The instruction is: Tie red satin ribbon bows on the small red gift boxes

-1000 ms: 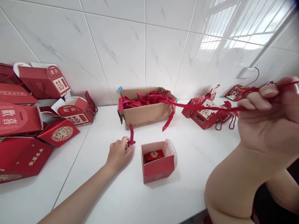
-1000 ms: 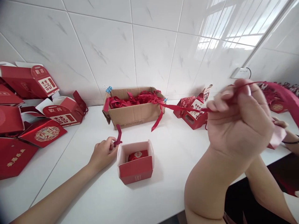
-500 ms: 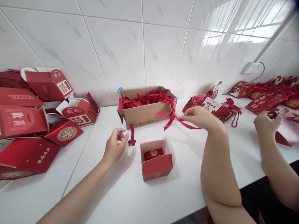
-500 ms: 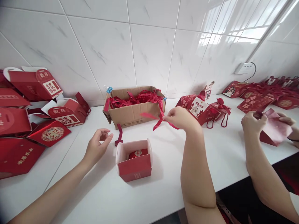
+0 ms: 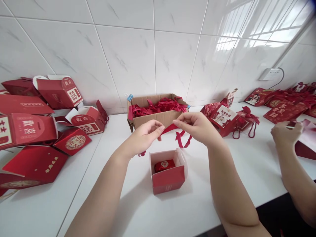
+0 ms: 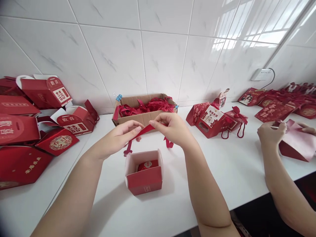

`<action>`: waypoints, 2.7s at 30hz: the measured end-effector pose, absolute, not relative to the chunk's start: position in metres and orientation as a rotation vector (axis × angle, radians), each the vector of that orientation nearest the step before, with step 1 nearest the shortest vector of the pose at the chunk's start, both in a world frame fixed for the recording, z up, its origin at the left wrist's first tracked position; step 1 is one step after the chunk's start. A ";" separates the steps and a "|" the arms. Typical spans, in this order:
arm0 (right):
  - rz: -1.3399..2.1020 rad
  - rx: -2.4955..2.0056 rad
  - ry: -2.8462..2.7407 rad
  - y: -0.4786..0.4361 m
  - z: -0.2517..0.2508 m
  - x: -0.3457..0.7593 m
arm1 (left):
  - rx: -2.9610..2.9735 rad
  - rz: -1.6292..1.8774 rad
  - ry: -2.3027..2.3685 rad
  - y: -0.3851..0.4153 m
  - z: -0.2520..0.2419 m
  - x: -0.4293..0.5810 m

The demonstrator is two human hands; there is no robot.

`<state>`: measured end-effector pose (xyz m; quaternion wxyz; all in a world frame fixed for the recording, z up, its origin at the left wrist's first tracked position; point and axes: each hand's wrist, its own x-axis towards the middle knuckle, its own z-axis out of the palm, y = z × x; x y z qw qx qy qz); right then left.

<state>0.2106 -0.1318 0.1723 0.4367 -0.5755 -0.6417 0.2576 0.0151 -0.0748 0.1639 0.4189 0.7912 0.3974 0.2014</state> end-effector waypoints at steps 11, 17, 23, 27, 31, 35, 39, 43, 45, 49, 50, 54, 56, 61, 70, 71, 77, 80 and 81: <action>0.599 -1.448 -1.542 -0.144 0.180 0.214 | 2.145 0.708 1.092 -0.089 0.183 -0.004; 0.568 -1.360 -1.522 -0.148 0.182 0.212 | 2.201 0.468 1.013 -0.088 0.175 0.003; 0.453 -1.363 -1.526 -0.155 0.186 0.224 | 2.126 0.648 1.008 -0.092 0.188 -0.001; 0.405 -1.375 -1.507 -0.160 0.188 0.225 | 2.138 0.624 0.964 -0.097 0.181 0.004; 0.385 -1.369 -1.496 -0.162 0.191 0.220 | 2.225 0.577 0.930 -0.100 0.169 0.016; 0.384 -1.364 -1.449 -0.162 0.193 0.220 | 2.221 0.554 0.914 -0.101 0.170 0.019; 0.394 -1.382 -1.455 -0.163 0.191 0.229 | 2.196 0.580 0.966 -0.099 0.178 0.011; 0.482 -1.478 -1.624 -0.166 0.188 0.243 | 2.238 0.619 0.964 -0.102 0.184 0.004; 0.543 -1.504 -1.690 -0.168 0.187 0.248 | 2.244 0.631 0.955 -0.104 0.185 0.003; 0.630 -1.490 -1.836 -0.172 0.189 0.253 | 2.259 0.617 0.932 -0.109 0.186 0.004; 0.632 -1.484 -1.855 -0.173 0.189 0.253 | 2.273 0.595 0.925 -0.109 0.186 0.004; 0.687 -1.340 -1.812 -0.168 0.188 0.249 | 2.461 0.509 0.836 -0.113 0.187 0.004; 0.786 -1.223 -1.786 -0.162 0.186 0.243 | 2.586 0.522 0.740 -0.116 0.187 0.004; 1.174 -1.048 -1.918 -0.143 0.179 0.222 | 2.681 0.822 0.634 -0.120 0.186 0.003; 1.551 -0.696 -1.762 -0.140 0.172 0.210 | 2.506 1.173 0.540 -0.119 0.184 0.006; 1.563 -0.688 -1.743 -0.142 0.172 0.210 | 2.497 1.188 0.533 -0.120 0.184 0.007; 1.601 -0.711 -1.579 -0.156 0.167 0.212 | 2.523 1.147 0.522 -0.122 0.184 0.008; 1.535 -0.776 -1.477 -0.161 0.152 0.230 | 2.578 0.836 0.706 -0.122 0.184 0.005; 1.515 -0.795 -1.436 -0.162 0.144 0.238 | 2.603 0.697 0.784 -0.122 0.184 0.004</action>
